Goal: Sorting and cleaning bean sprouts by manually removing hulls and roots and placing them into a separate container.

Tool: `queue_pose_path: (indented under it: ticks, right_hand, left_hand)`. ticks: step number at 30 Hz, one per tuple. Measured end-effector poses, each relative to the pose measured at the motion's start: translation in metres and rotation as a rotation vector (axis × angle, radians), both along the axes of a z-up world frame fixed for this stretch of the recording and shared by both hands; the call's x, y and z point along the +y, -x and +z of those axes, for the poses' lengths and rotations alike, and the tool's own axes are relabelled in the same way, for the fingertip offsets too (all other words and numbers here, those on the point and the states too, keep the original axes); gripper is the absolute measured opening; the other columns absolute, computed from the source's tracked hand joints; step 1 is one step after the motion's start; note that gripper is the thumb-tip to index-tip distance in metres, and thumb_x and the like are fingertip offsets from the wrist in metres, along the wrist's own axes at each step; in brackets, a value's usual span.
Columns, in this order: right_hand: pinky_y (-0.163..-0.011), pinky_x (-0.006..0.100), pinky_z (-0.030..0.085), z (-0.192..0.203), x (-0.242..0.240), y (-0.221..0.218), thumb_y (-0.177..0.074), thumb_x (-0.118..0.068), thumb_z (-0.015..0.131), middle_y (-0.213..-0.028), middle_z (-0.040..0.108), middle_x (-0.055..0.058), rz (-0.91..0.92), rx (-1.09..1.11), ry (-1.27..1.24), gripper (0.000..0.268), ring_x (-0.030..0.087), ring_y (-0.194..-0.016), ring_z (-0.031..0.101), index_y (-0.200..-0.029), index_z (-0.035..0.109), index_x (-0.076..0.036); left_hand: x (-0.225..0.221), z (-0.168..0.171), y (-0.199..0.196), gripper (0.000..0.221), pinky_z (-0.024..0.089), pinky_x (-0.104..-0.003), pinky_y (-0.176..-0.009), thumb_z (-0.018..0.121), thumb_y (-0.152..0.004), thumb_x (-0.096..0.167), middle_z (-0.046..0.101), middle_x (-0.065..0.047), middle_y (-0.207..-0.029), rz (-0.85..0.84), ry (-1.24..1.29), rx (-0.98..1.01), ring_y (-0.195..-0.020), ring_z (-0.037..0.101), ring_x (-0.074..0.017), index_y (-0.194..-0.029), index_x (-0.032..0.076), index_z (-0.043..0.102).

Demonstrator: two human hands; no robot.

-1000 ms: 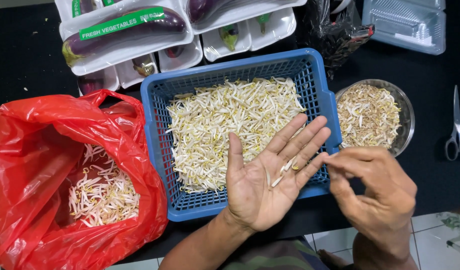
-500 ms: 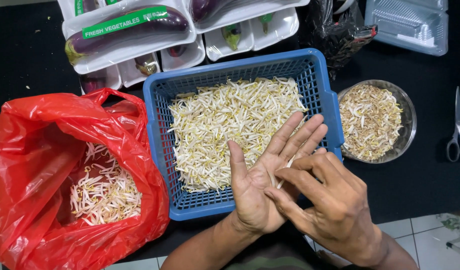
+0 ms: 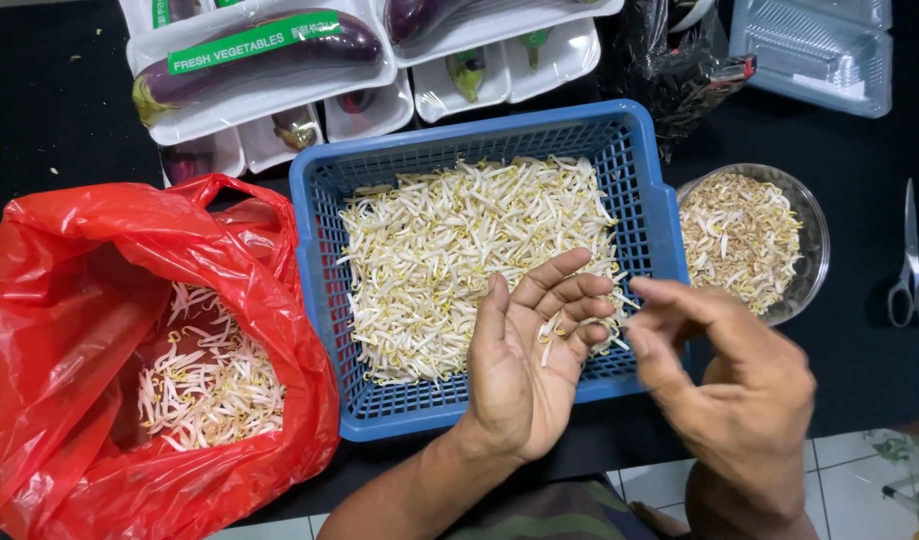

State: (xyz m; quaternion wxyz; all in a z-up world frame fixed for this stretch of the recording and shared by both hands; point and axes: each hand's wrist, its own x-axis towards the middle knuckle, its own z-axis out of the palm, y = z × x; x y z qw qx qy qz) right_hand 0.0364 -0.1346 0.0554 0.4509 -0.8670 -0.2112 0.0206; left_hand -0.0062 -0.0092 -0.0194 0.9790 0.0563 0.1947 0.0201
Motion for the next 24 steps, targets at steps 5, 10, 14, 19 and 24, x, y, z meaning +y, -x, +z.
queue_pose_path:
  ticks: [5, 10, 14, 19, 24]
  right_hand:
    - [-0.08, 0.028, 0.048, -0.016, -0.046, -0.014, -0.101, -0.006, 0.064, -0.098, 0.068, 0.015, -0.067, 0.011, 0.053, 0.016, 0.02, -0.088, 0.063, -0.109, 0.073, 0.005]
    - [-0.088, 0.031, 0.049, -0.04, -0.092, -0.016, -0.109, 0.001, 0.063, -0.104, 0.067, 0.019, -0.236, -0.001, -0.008, 0.011, 0.024, -0.095, 0.063, -0.108, 0.068, 0.011]
    - [-0.074, 0.029, 0.043, -0.051, -0.117, -0.018, -0.123, 0.002, 0.063, -0.101, 0.059, 0.024, -0.389, -0.163, -0.17, 0.016, 0.023, -0.079, 0.052, -0.112, 0.061, 0.014]
    - [-0.096, 0.036, 0.048, -0.046, -0.13, -0.019, -0.124, 0.008, 0.07, -0.112, 0.06, 0.024, -0.375, -0.249, -0.076, 0.01, 0.029, -0.105, 0.057, -0.119, 0.066, 0.016]
    - [-0.098, 0.034, 0.063, -0.03, -0.095, -0.011, -0.098, 0.003, 0.071, -0.105, 0.068, 0.024, -0.278, -0.011, -0.304, 0.019, 0.028, -0.099, 0.071, -0.112, 0.063, 0.014]
  left_hand:
    - [-0.005, -0.001, -0.01, 0.066, 0.038, -0.023, -0.055, 0.037, -0.108, 0.055, 0.067, -0.013, -0.093, -0.111, -0.024, 0.039, -0.065, 0.055, -0.0127, -0.13, -0.003, 0.061]
    - [-0.041, 0.024, -0.052, 0.035, 0.025, -0.015, -0.04, 0.04, -0.113, 0.021, 0.065, -0.008, -0.081, -0.175, -0.396, -0.031, -0.05, 0.044, -0.004, -0.121, -0.005, 0.062]
    - [-0.08, 0.042, -0.094, 0.057, 0.025, -0.033, -0.098, 0.02, -0.109, 0.044, 0.055, -0.007, -0.127, -0.328, -1.109, -0.291, -0.113, 0.039, -0.015, -0.141, 0.009, 0.051]
    - [-0.088, 0.045, -0.104, 0.064, 0.006, -0.06, -0.131, 0.018, -0.104, 0.052, 0.034, -0.022, -0.173, -0.466, -1.834, -0.451, -0.167, 0.007, -0.0503, -0.159, 0.023, 0.036]
    - [-0.053, 0.065, -0.067, 0.039, 0.054, -0.04, -0.086, 0.054, -0.095, 0.037, 0.074, -0.011, -0.105, -0.45, -1.739, -0.538, -0.097, 0.073, -0.0307, -0.116, 0.006, 0.065]
